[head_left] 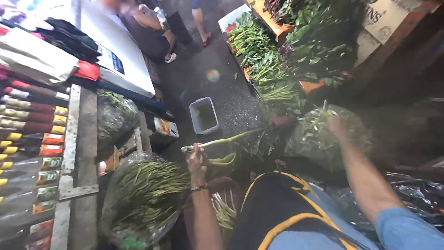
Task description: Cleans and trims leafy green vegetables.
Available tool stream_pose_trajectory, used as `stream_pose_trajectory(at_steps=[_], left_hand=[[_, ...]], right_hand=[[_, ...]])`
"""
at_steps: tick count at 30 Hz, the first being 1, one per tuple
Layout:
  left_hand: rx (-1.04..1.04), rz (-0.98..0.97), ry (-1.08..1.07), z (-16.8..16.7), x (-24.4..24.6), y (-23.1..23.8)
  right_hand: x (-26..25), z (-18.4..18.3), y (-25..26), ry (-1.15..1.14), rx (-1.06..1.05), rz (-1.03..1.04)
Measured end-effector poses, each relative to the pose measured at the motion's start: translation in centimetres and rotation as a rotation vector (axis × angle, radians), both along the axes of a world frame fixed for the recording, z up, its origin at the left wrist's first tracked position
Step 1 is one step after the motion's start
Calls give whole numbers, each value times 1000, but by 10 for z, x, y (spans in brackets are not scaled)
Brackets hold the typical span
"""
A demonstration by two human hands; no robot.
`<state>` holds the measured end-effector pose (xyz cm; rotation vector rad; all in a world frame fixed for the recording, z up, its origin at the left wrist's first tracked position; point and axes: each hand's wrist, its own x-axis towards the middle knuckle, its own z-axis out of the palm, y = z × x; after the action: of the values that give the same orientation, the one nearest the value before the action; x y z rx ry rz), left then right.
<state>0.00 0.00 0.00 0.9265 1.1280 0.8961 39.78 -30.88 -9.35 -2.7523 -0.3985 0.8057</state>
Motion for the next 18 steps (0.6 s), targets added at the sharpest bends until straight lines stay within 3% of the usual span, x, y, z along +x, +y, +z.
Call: stream_pose_trajectory(at_steps=[3,5,9,11,13,18], left_hand=[[-15,-12,-25,2,17,-8],[-27,-33,-42,8,25,-12],[-47,-86,-109,17,35,-14],[-50,-27,-111,24,40,-15],[-46,25,-85,29,42,-15],[89,-196,-147,12,38,-21]], right_hand=[[-35,-10,62,-73,467,250],[-74,0,109,-6,722,476],[-136,20,165,549,976,833],[-154,27,173,797,1047,845],[-165,36,174,887,1069,784],[-173,59,173,1063,1014,536]])
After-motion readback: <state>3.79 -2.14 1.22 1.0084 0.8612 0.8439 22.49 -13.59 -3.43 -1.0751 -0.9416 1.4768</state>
